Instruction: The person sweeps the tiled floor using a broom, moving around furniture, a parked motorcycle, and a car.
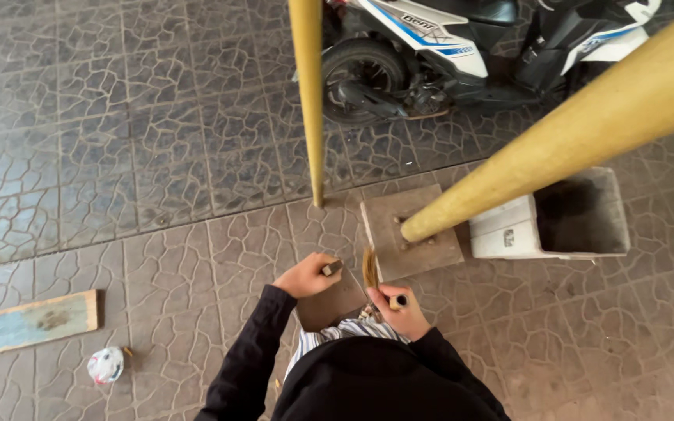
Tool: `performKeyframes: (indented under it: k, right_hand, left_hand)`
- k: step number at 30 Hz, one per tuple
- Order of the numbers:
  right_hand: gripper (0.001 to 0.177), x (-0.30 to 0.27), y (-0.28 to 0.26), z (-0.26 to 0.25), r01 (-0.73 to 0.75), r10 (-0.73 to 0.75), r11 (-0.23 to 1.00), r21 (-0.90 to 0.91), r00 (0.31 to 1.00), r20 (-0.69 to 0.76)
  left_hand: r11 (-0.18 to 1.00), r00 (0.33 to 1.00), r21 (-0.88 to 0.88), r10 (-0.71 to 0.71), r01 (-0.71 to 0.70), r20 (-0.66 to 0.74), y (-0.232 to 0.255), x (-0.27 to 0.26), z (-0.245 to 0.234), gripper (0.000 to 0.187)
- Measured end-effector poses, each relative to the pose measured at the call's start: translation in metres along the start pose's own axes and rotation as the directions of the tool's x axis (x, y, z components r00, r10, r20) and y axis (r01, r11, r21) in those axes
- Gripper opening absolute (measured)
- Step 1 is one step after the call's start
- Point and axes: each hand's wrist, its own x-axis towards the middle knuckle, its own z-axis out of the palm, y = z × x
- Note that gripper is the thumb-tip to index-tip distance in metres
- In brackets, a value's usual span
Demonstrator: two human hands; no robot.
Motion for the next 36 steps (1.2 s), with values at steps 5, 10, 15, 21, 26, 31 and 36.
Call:
performKeyframes:
  k: [5,10,15,21,26,31,36]
  right_hand:
    - [0.035,0.0,0.019,-0.018,-0.05,0.051,0.996,-0.076,0.999,0.011]
    - [0.037,-0.003,0.046,-0.032,-0.142,0.141,0.988,-0.056,0.99,-0.006]
    - [0.037,0.001,0.077,-0.044,-0.178,0.178,0.984,-0.027,0.984,0.003]
    - [0.038,0.016,0.114,-0.053,-0.242,0.241,0.969,0.057,0.97,0.026]
    - [0.043,0.033,0.148,-0.044,-0.207,0.211,0.976,0.063,0.976,-0.058]
    - [0.039,0.038,0.16,-0.035,-0.236,0.241,0.969,0.067,0.969,-0.062]
    - [0.035,0.031,0.164,-0.028,-0.243,0.248,0.968,0.061,0.966,-0.074]
  left_hand:
    - [0.975,0.966,-0.061,-0.201,0.213,0.165,-0.012,0.036,0.006,0.02]
    - [0.926,0.911,0.148,-0.37,0.346,0.184,-0.034,0.067,0.024,0.028]
    - [0.884,0.875,0.267,-0.441,0.385,0.2,-0.056,0.093,0.045,0.032]
    - [0.817,0.836,0.297,-0.54,0.494,0.095,-0.089,0.103,0.059,0.029]
    - [0.81,0.846,0.316,-0.532,0.495,0.039,-0.147,0.102,0.076,0.028]
    - [0.881,0.909,0.257,-0.416,0.397,0.022,-0.173,0.099,0.077,0.026]
    - [0.925,0.929,0.101,-0.369,0.367,-0.004,-0.182,0.101,0.068,0.022]
